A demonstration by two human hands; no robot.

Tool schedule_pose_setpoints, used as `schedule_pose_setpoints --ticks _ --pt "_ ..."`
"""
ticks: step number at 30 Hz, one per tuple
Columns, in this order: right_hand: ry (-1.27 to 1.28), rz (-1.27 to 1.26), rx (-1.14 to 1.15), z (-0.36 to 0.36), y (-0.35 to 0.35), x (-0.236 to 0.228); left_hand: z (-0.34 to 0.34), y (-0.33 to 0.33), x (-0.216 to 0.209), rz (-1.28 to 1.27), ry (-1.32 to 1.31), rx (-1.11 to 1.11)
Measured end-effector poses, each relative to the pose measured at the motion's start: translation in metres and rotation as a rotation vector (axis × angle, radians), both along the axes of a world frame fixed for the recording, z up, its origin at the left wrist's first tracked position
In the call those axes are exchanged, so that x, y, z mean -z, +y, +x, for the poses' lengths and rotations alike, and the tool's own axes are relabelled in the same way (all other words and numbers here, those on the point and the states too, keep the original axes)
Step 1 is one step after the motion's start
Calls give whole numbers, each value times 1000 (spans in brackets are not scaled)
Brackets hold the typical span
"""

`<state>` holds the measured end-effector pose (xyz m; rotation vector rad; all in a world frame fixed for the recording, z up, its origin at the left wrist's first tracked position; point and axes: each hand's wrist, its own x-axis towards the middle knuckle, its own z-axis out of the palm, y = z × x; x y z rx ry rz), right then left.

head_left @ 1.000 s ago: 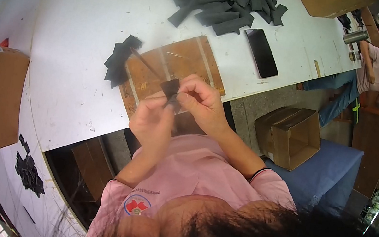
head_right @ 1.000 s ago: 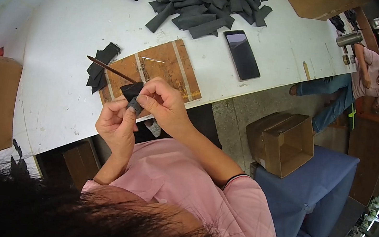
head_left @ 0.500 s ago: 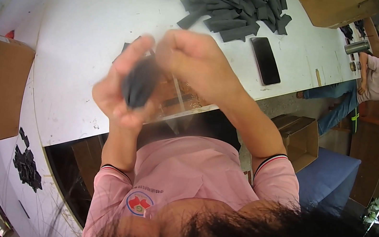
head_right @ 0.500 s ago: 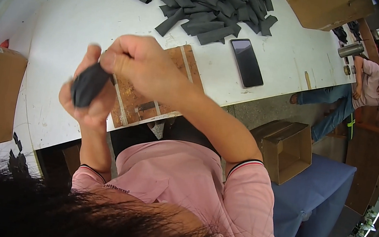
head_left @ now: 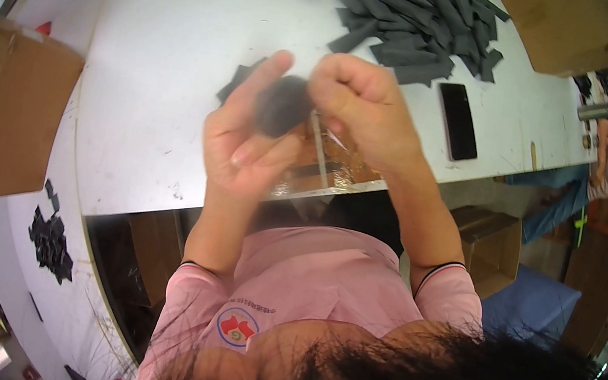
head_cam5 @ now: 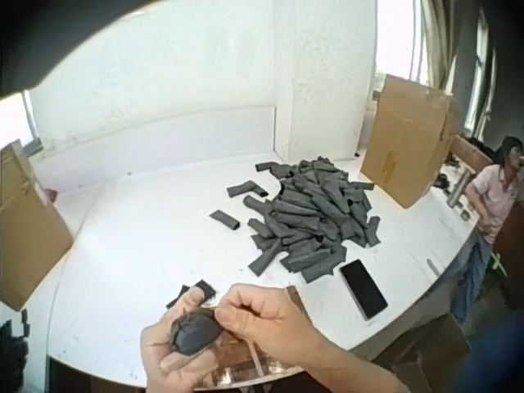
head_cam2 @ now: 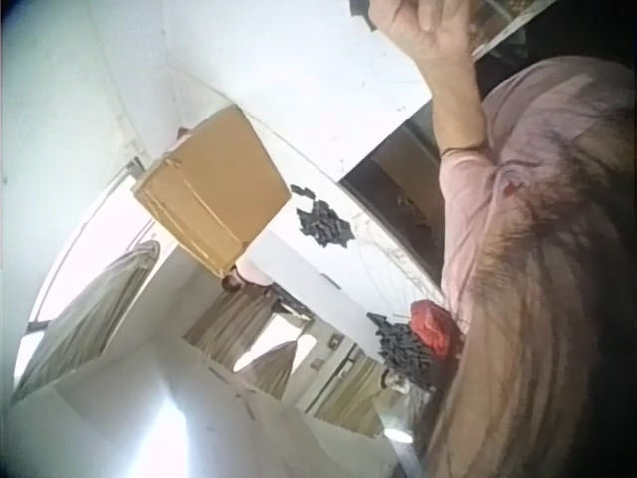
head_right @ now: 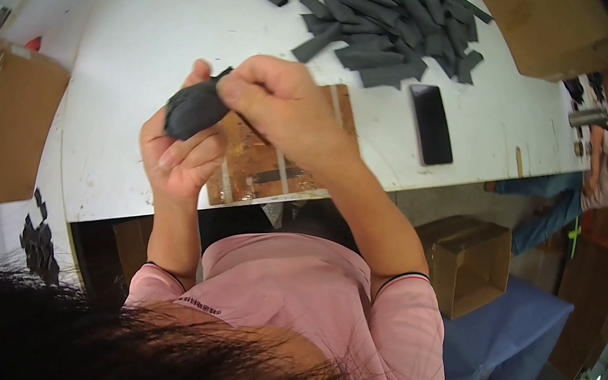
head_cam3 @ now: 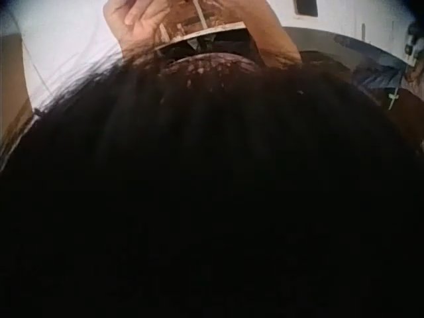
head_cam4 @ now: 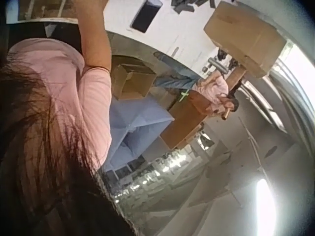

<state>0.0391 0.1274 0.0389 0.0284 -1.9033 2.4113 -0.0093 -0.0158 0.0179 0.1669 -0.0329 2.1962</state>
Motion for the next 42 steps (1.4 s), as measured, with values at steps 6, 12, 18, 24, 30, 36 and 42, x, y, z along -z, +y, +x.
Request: schedule_pose_setpoints --ticks 6,12,18,24,30,36,42 --pt "-199 -243 -96 -6 10 42 -6 4 26 -316 -60 -17" --pt "-205 -301 -103 -7 10 46 -8 7 30 -143 -319 102" --pt "-208 -200 -87 -11 2 25 -6 10 17 229 -602 123" --pt "-310 -287 -93 -5 4 66 -4 1 59 -44 -387 77" --pt "-174 -244 -107 -9 9 56 15 5 23 -405 84 -152" --pt "-135 -102 -156 -15 15 79 23 12 28 -731 296 -274" --pt "-164 -235 -78 -6 5 90 13 3 50 -525 21 -108"
